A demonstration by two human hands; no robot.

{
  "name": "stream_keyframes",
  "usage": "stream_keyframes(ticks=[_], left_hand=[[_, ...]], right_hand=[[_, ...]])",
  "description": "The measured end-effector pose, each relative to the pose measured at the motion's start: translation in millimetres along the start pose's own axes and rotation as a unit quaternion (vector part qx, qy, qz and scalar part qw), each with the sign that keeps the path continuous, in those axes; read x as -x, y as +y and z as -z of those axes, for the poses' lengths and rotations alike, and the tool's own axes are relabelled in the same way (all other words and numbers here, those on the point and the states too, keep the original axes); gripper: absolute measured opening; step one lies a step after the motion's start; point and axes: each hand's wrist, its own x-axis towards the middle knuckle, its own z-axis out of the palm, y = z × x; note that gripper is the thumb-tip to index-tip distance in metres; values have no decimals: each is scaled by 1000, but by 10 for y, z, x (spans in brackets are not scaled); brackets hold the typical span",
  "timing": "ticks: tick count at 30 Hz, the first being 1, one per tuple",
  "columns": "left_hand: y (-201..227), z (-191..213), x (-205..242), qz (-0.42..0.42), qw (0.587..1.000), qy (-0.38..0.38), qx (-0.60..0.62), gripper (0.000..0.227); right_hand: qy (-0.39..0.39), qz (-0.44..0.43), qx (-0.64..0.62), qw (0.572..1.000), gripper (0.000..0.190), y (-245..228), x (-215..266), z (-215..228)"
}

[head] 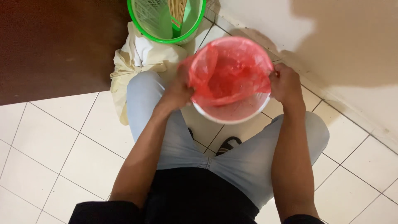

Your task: Replace a trash bin liner, take out the full bag, and close the curtains in a hotel room.

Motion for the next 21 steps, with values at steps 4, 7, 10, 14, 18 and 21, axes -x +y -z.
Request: stream_keyframes(ticks=[4, 7, 10, 14, 18, 21], left_hand=[[13, 7, -238, -71, 990, 104, -65, 73], [-73, -61, -336, 68, 987, 140, -43, 63], [-219, -161, -292, 63, 981, 165, 75, 55], [-221, -238, -218, 66, 958, 168, 225, 61], [-171, -283, -241, 84, 951, 182, 237, 56], [-237, -353, -282, 103, 950, 189, 225, 49]], right_hand=[[78, 27, -40, 996, 16, -185, -20, -81], [115, 17, -52, 992, 16, -22, -153, -188], [151, 79, -7, 985, 15, 110, -193, -251], [96, 46, -172, 979, 27, -14, -80, -197], [48, 56, -260, 963, 46, 29, -40, -174], [46, 27, -228, 972, 48, 73, -56, -229]])
